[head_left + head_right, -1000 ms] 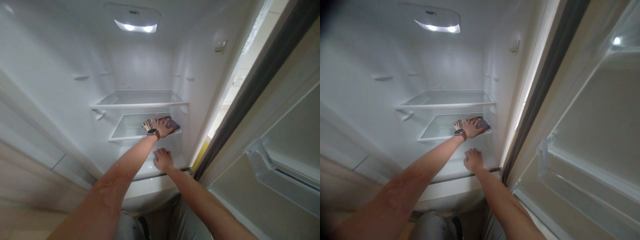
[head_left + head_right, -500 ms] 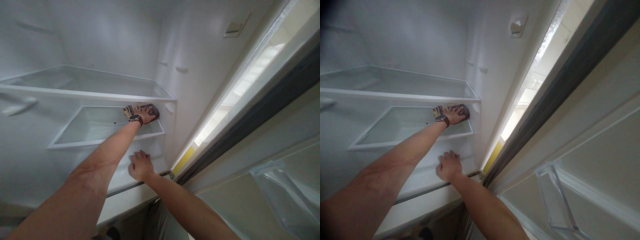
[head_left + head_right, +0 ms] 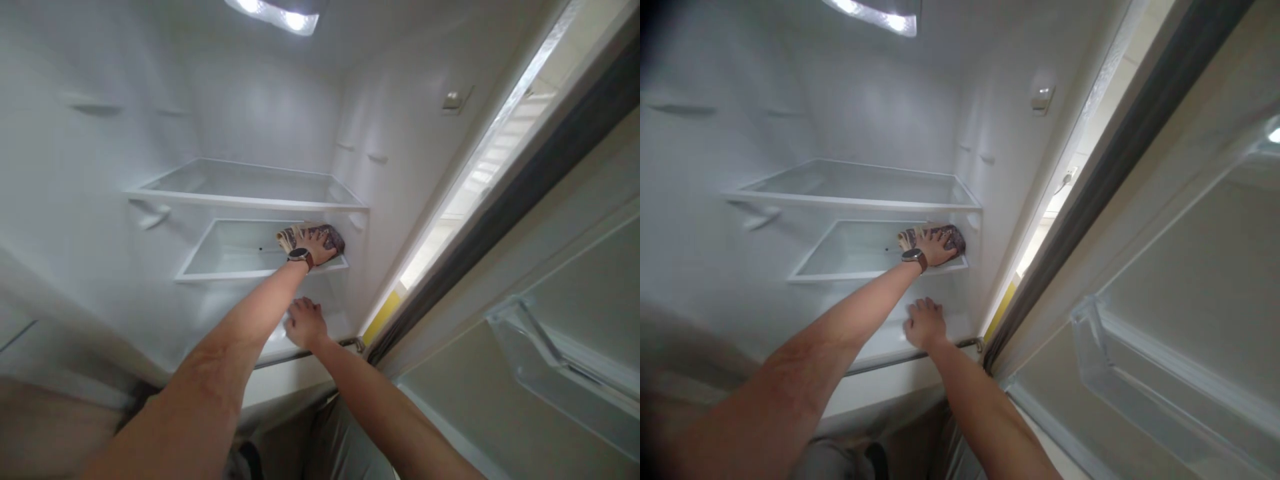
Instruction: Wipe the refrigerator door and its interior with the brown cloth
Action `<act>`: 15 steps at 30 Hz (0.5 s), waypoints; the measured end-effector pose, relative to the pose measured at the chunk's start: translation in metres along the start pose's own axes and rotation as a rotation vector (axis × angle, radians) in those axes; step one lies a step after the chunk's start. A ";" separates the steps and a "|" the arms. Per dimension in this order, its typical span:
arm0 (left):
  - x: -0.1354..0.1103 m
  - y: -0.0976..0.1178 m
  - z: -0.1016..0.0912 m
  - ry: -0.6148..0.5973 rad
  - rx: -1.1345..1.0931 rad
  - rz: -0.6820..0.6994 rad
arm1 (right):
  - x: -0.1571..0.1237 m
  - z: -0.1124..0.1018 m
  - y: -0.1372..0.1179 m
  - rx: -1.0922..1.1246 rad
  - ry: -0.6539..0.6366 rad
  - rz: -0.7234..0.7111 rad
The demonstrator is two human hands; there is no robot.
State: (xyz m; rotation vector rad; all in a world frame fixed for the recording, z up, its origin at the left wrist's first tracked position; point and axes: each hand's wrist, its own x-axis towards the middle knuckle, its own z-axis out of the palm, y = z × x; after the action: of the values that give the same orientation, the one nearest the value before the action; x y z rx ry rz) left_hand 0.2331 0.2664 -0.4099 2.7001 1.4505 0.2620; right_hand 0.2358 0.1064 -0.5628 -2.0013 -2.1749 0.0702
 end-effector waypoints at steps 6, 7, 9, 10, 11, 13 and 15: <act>-0.039 0.001 -0.002 -0.020 -0.005 0.032 | -0.004 -0.005 -0.002 0.010 0.032 -0.004; -0.045 -0.002 -0.004 -0.019 -0.007 0.034 | -0.004 -0.005 -0.002 0.011 0.037 -0.003; -0.056 -0.013 -0.008 -0.011 -0.006 0.030 | -0.005 -0.005 -0.002 0.014 0.045 -0.005; -0.062 -0.021 -0.011 -0.010 -0.005 0.026 | -0.005 -0.005 -0.002 0.016 0.050 -0.008; -0.067 -0.030 -0.014 -0.014 -0.003 0.020 | -0.005 -0.005 -0.002 0.019 0.054 -0.011; -0.078 -0.052 -0.021 -0.025 0.004 -0.002 | -0.005 -0.004 -0.001 0.026 0.058 -0.019; -0.090 -0.080 -0.029 -0.037 0.018 -0.040 | -0.005 -0.003 0.000 0.033 0.057 -0.026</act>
State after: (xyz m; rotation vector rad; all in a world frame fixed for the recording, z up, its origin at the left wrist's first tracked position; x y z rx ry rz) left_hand 0.1133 0.2347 -0.4033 2.6719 1.5014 0.1967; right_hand 0.2368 0.1011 -0.5603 -1.9330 -2.1494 0.0451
